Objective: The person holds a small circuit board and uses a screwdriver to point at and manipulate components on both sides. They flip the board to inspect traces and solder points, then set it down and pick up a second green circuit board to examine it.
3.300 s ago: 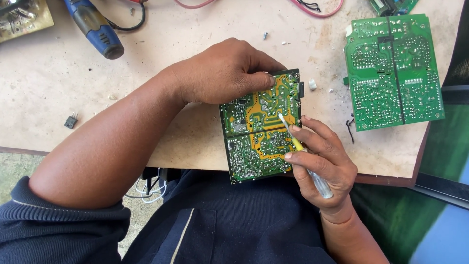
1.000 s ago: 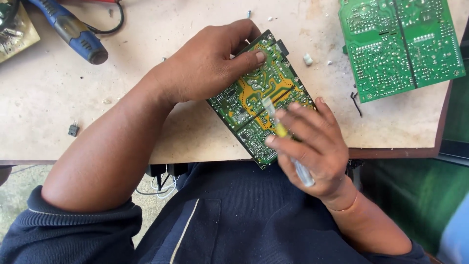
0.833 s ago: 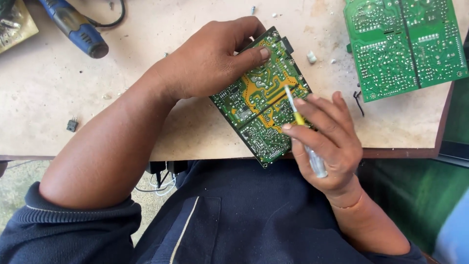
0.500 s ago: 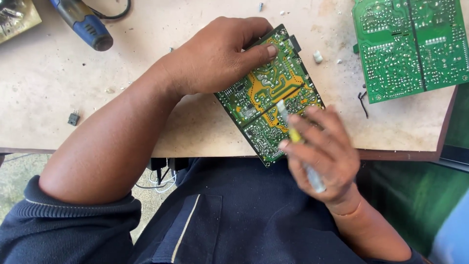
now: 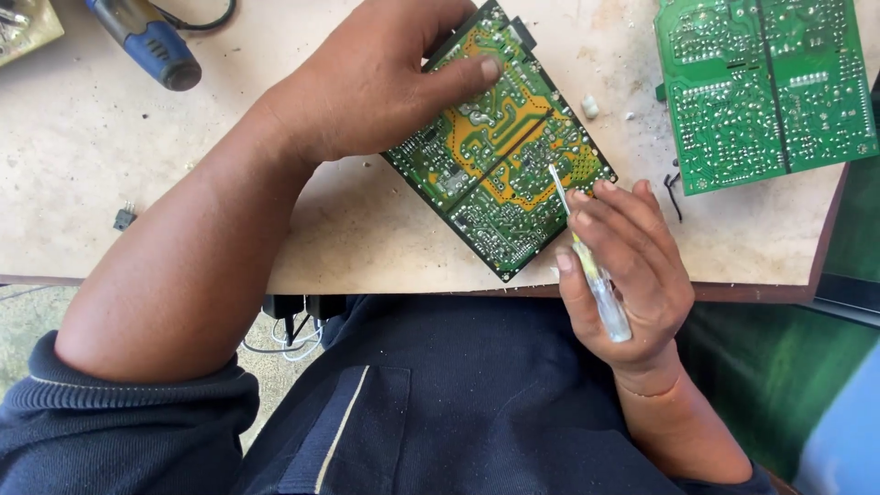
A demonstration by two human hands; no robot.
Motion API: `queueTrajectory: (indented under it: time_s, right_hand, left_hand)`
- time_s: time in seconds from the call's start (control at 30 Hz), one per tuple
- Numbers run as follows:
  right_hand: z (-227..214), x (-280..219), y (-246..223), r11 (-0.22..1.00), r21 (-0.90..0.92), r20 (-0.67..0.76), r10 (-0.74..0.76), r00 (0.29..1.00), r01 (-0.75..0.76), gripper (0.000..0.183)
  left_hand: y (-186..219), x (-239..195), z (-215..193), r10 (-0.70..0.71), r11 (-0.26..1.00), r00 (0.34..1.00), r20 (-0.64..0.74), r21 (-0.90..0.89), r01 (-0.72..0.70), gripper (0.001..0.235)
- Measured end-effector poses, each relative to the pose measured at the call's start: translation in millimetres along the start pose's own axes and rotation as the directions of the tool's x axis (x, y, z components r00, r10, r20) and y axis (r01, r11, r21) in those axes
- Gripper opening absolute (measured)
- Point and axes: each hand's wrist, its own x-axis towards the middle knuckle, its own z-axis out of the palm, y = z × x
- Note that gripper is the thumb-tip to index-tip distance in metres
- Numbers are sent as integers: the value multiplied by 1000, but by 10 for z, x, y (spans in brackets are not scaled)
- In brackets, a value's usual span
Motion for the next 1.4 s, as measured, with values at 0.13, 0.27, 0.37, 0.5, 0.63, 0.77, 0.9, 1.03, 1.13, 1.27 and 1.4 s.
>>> queueTrajectory:
  time_s: [0.13, 0.27, 0.37, 0.5, 0.63, 0.77, 0.9, 1.03, 1.13, 1.27, 1.4]
  right_hand:
    - [-19, 121, 31, 1000, -16, 8, 15, 1000, -15, 18]
    - [20, 118, 50, 1000, -14, 22, 8, 1000, -7, 17]
    - [9, 60, 65, 999, -2, 71, -54, 996, 55, 11]
    - [19, 52, 92, 999, 52, 32, -13, 999, 11, 11]
    - [-3, 58, 92, 999, 20, 59, -34, 998, 33, 11]
    - [24, 40, 88, 999, 54, 34, -2, 999, 0, 10]
    - [18, 51, 81, 1000, 15, 41, -13, 999, 12, 12]
    - [23, 14, 110, 997, 76, 5, -8, 1000, 7, 10]
    - [25, 21, 82, 998, 56, 3, -16, 1000, 16, 11]
    - [-13, 13, 111, 992, 116, 3, -44, 999, 43, 7]
    - [20, 14, 94, 999, 47, -11, -26, 1000, 26, 14]
  left_hand:
    - [8, 22, 6, -37, 999, 999, 23, 37, 37, 20]
    - [27, 22, 1, -108, 993, 994, 29, 61, 106, 24]
    - [2, 27, 15, -119, 992, 992, 37, 44, 117, 26]
    - [-10, 34, 19, -91, 995, 995, 38, 50, 89, 28]
    - [-10, 34, 19, -100, 994, 995, 29, 55, 98, 25]
    - [-19, 40, 24, -103, 994, 994, 26, 37, 102, 23]
    - [-1, 32, 19, -116, 993, 993, 37, 38, 115, 27]
    - [-36, 38, 26, -104, 994, 993, 48, 21, 103, 27]
    - [-62, 20, 28, -38, 999, 998, 41, 41, 36, 25]
    - [-41, 21, 14, -53, 998, 997, 55, 38, 51, 27]
    - [-65, 18, 5, -15, 999, 998, 55, 49, 12, 25]
